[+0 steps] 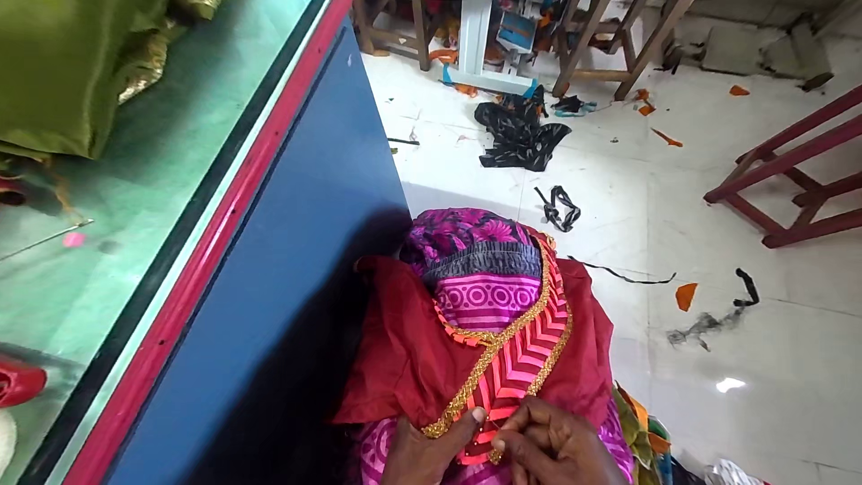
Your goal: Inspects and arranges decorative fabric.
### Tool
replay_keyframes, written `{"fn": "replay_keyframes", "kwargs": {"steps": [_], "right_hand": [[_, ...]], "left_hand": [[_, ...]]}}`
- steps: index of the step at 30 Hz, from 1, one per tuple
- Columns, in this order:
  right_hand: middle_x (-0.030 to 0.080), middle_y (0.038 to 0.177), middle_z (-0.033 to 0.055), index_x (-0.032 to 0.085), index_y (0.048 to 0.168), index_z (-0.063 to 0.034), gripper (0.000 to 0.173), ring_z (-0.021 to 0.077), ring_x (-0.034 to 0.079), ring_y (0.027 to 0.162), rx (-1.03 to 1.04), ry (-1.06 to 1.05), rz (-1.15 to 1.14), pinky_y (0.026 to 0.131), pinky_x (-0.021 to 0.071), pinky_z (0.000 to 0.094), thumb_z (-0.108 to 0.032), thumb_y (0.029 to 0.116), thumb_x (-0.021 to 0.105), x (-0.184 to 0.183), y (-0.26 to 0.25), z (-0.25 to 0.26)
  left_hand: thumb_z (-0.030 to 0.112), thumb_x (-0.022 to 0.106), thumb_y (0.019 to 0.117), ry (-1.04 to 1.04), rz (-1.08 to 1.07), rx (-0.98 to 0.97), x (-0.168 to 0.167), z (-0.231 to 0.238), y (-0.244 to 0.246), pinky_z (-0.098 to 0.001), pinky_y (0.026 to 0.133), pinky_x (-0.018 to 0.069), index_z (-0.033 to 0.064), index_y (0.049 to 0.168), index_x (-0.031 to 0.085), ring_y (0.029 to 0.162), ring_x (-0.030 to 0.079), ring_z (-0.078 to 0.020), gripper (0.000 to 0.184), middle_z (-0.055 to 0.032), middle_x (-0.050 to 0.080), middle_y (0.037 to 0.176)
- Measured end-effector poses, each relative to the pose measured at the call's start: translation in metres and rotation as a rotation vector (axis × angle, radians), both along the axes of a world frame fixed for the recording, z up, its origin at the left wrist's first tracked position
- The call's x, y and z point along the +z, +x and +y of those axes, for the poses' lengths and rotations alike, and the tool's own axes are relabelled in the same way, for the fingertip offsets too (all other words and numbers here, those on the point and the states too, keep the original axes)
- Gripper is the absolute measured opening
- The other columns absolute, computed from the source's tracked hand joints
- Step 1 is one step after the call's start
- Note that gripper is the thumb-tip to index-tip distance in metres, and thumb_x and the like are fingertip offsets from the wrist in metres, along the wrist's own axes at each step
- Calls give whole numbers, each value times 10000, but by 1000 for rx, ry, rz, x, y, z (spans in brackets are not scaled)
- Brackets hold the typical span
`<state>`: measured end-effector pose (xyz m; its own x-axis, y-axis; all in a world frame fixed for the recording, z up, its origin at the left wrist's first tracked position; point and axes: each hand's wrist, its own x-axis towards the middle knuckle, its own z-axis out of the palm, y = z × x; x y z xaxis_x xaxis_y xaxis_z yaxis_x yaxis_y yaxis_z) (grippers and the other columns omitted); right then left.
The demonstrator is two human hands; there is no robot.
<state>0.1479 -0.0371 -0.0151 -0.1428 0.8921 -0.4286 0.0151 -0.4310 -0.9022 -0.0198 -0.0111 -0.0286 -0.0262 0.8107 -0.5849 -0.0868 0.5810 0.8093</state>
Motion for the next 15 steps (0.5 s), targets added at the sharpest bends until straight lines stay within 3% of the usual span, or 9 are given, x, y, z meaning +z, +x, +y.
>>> {"fn": "replay_keyframes", "kwargs": {"steps": [15], "right_hand": [[665, 660, -90, 634, 985, -67, 63, -29, 614, 535, 34, 27, -21, 519, 517, 152, -122, 972, 661, -2, 1, 3]], "left_hand": [[62, 810, 757, -7, 30, -40, -1, 1, -3, -199, 838, 581, -10, 1096, 594, 870, 698, -2, 409, 44, 715, 898]]}}
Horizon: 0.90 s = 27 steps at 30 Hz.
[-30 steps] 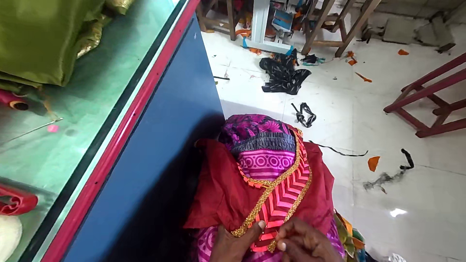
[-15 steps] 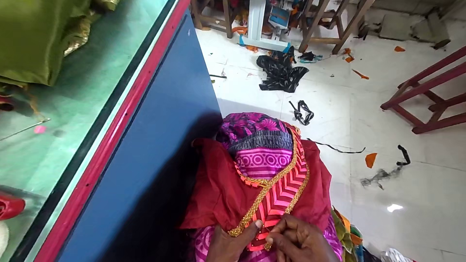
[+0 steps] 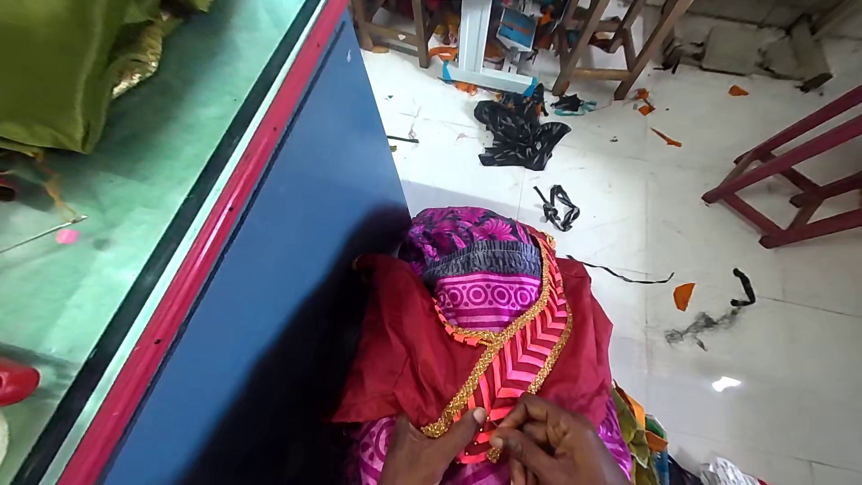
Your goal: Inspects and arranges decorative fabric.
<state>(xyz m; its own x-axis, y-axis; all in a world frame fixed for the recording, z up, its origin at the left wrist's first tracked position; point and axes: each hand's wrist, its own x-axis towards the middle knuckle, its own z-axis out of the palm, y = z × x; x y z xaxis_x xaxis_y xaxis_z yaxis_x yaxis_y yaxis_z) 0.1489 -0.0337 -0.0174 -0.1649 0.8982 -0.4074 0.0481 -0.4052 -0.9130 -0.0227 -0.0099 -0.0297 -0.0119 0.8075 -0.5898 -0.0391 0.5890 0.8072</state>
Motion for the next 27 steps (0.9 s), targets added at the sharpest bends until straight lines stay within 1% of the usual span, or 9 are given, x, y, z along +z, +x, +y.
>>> {"fn": "replay_keyframes", "kwargs": {"steps": [3, 5, 7, 9, 12, 16, 19, 24, 27], "right_hand": [[664, 660, -83, 637, 983, -60, 81, -27, 609, 531, 20, 7, -26, 516, 513, 153, -137, 975, 661, -1, 0, 1], [660, 654, -77, 642, 983, -53, 90, -25, 604, 528, 36, 17, -54, 516, 509, 155, -141, 978, 656, -2, 0, 1], [653, 647, -65, 646, 985, -45, 109, -20, 595, 523, 52, 28, -89, 517, 502, 158, -153, 980, 654, -2, 0, 2], [648, 641, -59, 646, 984, -43, 118, -14, 591, 518, 66, 28, -118, 516, 500, 165, -161, 980, 653, -2, 0, 3], [642, 633, -52, 645, 987, -42, 126, -2, 592, 512, 73, 23, -139, 513, 503, 176, -168, 981, 654, 0, -1, 4], [640, 627, -49, 643, 998, -47, 129, 6, 588, 504, 86, -12, -167, 509, 500, 185, -174, 981, 656, 5, -3, 6], [637, 620, -38, 648, 1014, -35, 150, 19, 586, 498, 92, -14, -188, 509, 501, 196, -182, 986, 649, 8, -4, 6], [629, 613, -32, 642, 1018, -35, 160, 32, 583, 498, 102, -52, -208, 517, 498, 210, -193, 990, 646, 10, -5, 8], [641, 626, -21, 648, 1023, -26, 170, 37, 591, 505, 131, -61, -228, 525, 500, 210, -193, 993, 640, 12, -4, 10]], "left_hand": [[103, 825, 759, 37, 60, -44, -1, -1, -2, -182, 852, 568, -30, 1111, 594, 887, 686, 18, 442, 44, 709, 918], [121, 821, 773, 46, 116, -67, 1, -2, -3, -167, 862, 555, -62, 1137, 576, 897, 675, 30, 475, 23, 701, 940], [126, 794, 799, 50, 169, -84, 6, -4, -3, -152, 885, 527, -114, 1186, 534, 932, 651, 39, 525, -20, 677, 988], [131, 784, 807, 61, 210, -92, 10, -4, -2, -143, 885, 515, -127, 1184, 529, 938, 641, 45, 523, -34, 670, 991], [145, 783, 805, 116, 281, -116, 11, -6, -3, -141, 877, 507, -137, 1133, 570, 925, 638, 44, 482, -64, 680, 978], [156, 785, 788, 290, 362, -134, 5, -10, -4, -120, 850, 504, -145, 1011, 628, 876, 639, 69, 406, -79, 705, 910], [174, 795, 784, 355, 407, -145, 5, -12, -4, -118, 861, 501, -166, 993, 634, 887, 643, 64, 430, -108, 714, 910], [214, 810, 760, 439, 489, -154, 1, -14, -5, -152, 862, 507, -166, 940, 653, 880, 659, 13, 448, -153, 717, 885], [224, 808, 765, 542, 507, -156, -1, -15, -5, -142, 874, 505, -157, 895, 661, 885, 664, 28, 429, -144, 725, 871]]}}
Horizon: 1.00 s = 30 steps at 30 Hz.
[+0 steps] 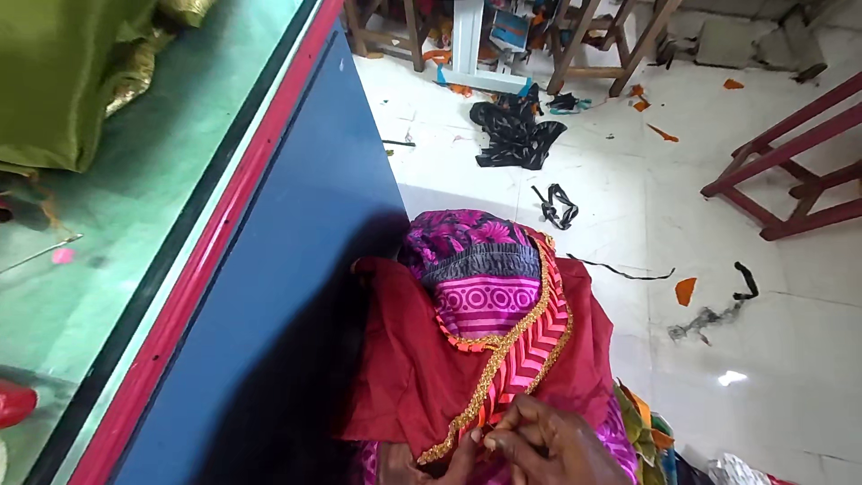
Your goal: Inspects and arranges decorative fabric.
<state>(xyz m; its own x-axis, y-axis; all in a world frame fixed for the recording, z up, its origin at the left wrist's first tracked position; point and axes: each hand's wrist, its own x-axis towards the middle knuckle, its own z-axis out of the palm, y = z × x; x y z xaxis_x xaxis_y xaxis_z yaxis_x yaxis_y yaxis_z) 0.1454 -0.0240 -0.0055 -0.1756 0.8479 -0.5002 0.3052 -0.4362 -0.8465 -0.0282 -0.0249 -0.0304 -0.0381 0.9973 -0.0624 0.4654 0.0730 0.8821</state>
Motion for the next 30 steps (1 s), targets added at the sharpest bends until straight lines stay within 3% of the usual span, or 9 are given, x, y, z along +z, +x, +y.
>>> {"fn": "replay_keyframes", "kwargs": {"steps": [3, 12, 15, 19, 22, 27, 30], "right_hand": [[654, 646, -20, 647, 1017, -22, 171, 30, 600, 516, 47, 2, 10, 533, 505, 200, -191, 999, 631, -1, 4, 3], [639, 640, -68, 646, 964, -50, 117, -15, 593, 519, 96, -21, 156, 520, 499, 164, -163, 992, 634, -13, 12, 8], [627, 631, -102, 632, 949, -82, 93, -37, 580, 514, 80, -42, 202, 509, 487, 147, -165, 992, 635, -16, 12, 7], [665, 714, -68, 633, 1039, -30, 149, -7, 627, 588, 37, -29, 259, 573, 535, 180, -174, 999, 626, -11, 13, 4], [718, 817, -33, 617, 1107, 0, 287, 13, 674, 684, 5, 82, 196, 651, 564, 199, -194, 922, 719, -7, 17, -1], [742, 851, -49, 701, 963, -12, 183, -54, 678, 760, -92, 326, 248, 708, 572, 141, -167, 890, 767, -24, 16, -5], [744, 844, -68, 710, 937, -36, 175, -64, 677, 757, -133, 375, 281, 706, 574, 132, -196, 892, 764, -28, 11, -4]], "left_hand": [[238, 796, 818, 140, -7, -81, -4, 1, -4, -124, 900, 497, -70, 840, 692, 912, 654, 66, 326, -81, 737, 854], [287, 764, 879, 246, 103, -157, -4, -5, -9, -147, 901, 487, 16, 786, 690, 898, 663, 12, 296, -95, 726, 808], [282, 752, 892, 244, 116, -169, -5, -6, -9, -164, 856, 512, 14, 777, 694, 854, 679, -5, 298, -101, 727, 781], [199, 770, 856, 151, -10, -116, 0, -2, -4, -116, 824, 524, -14, 788, 695, 841, 658, 88, 236, -32, 735, 792], [130, 781, 816, 66, -111, -58, 3, 0, -3, -130, 838, 546, -33, 814, 704, 859, 667, 96, 180, 17, 747, 832], [78, 784, 794, -10, -223, -12, 7, 1, -2, -142, 817, 570, 10, 846, 695, 847, 677, 96, 123, 96, 744, 845], [75, 789, 786, -4, -232, -2, 6, 2, -3, -146, 815, 570, 11, 859, 687, 841, 678, 90, 141, 102, 741, 849]]}}
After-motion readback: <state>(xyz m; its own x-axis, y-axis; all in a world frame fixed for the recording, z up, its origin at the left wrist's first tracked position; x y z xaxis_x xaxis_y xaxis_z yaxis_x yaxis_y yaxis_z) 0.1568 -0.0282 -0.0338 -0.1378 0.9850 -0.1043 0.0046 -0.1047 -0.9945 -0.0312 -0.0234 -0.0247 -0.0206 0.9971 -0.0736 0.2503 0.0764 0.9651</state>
